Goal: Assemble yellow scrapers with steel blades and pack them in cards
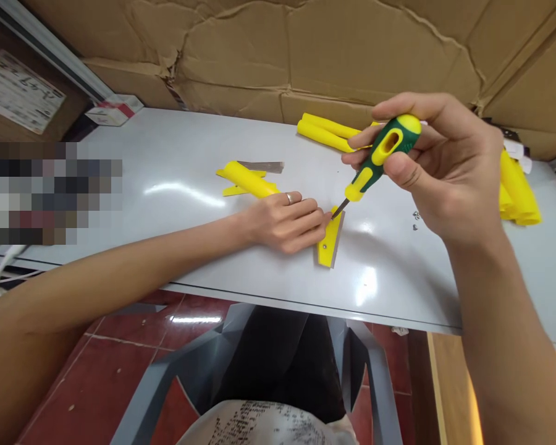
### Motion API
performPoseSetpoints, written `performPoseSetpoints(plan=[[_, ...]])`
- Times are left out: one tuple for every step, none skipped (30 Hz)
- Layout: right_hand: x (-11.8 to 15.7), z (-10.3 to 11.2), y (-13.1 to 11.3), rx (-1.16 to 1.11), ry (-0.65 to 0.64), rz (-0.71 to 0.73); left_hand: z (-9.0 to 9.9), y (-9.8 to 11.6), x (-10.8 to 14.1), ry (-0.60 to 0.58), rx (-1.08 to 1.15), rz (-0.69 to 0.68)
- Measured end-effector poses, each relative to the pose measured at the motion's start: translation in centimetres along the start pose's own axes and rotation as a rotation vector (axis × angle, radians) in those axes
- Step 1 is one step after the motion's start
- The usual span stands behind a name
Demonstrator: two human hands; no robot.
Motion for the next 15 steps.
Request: performPoseSetpoints(plan=[[0.0,0.1,-0.1,0.016,0.047,0.007,0.0,0.0,0.0,0.001,0.001,0.008],[0.1,0.2,-0.1,0.038,0.104,0.019,-0.1,-0.1,0.0,-0.003,0.0,0.019],[0.1,0.1,-0.1,0.06,0.157,0.031,-0.1,-0.2,0.0,-0.009,-0.004,0.032],[0.2,0.0,0.0,0.076,0.192,0.046,-0.2,-0.2,0.0,-0.016,-0.011,0.045],[0.3,-0.1,0.1,0.09,0.208,0.064,-0.3,-0.2,0.0,-0.027,-0.017,0.052],[0.3,-0.2,0.2,0.102,0.202,0.081,-0.4,-0.2,0.0,-0.037,-0.021,0.054],[0.3,-0.4,0.4,0.112,0.178,0.089,-0.4,-0.2,0.0,-0.045,-0.02,0.053],[0.3,-0.5,0.6,0.119,0.152,0.088,-0.5,-0.2,-0.1,-0.05,-0.016,0.053],[0.3,-0.5,0.7,0.129,0.137,0.084,-0.5,-0.2,-0.1,-0.054,-0.009,0.055],[0.3,-0.4,0.8,0.146,0.133,0.081,-0.6,-0.2,-0.2,-0.055,-0.004,0.061],[0.4,-0.4,0.7,0.166,0.141,0.094,-0.6,-0.2,-0.2,-0.053,-0.003,0.072],[0.5,-0.3,0.5,0.189,0.159,0.131,-0.6,-0.3,-0.2,-0.045,-0.004,0.083],[0.7,-0.2,0.1,0.216,0.187,0.172,-0.6,-0.3,-0.2,-0.037,-0.006,0.093],[0.9,-0.1,-0.2,0.248,0.209,0.197,-0.5,-0.3,-0.2,-0.03,-0.01,0.101],[1.1,0.1,-0.3,0.287,0.221,0.192,-0.5,-0.4,-0.2,-0.027,-0.012,0.107]])
Point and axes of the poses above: each hand's wrist, its own x-axis away from the middle knuckle, its own z-axis out of the back of the hand, y = z × x, the point moved 4 cm from there along -x, towards the middle knuckle, and after that the axes turned 5 degrees about z, right-handed, at the moved point
